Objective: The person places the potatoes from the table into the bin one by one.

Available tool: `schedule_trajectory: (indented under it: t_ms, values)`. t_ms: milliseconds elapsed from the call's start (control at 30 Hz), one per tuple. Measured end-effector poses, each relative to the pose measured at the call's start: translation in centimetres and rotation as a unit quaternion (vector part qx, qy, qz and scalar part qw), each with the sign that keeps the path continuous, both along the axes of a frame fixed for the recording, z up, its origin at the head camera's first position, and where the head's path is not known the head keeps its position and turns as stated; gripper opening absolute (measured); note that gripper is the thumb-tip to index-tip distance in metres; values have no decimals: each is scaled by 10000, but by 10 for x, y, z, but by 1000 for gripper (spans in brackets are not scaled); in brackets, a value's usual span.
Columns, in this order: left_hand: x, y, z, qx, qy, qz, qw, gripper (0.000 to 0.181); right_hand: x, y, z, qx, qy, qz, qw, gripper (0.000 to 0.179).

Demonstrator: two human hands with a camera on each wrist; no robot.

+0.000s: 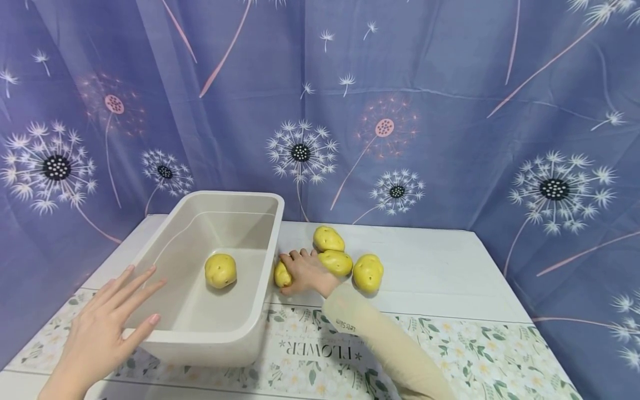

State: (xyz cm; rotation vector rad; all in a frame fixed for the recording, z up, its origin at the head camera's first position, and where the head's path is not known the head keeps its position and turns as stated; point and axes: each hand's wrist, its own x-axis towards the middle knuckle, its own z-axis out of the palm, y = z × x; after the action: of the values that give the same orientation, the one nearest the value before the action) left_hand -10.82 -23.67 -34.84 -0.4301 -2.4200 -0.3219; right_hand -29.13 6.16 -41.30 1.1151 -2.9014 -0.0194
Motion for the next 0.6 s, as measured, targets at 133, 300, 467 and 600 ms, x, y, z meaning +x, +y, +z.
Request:
schedule_trajectory:
  t_ms: [133, 300, 467, 600]
  values:
    - [0, 0, 1, 17, -23, 10, 10000, 48, -1, -1, -1, -12, -74, -18, 10000, 68]
    - [0, 0, 1, 25, -45, 17, 10000, 48, -1, -1, -1, -2, -89, -32, 10000, 68]
    - [1, 1, 1, 18, -66, 27, 10000, 48, -2, 0, -2, -10, -79, -31, 10000, 69]
    - [0, 0, 1, 7, -76, 35, 10000, 49, -3, 1, -1, -73, -29, -6, 10000, 68]
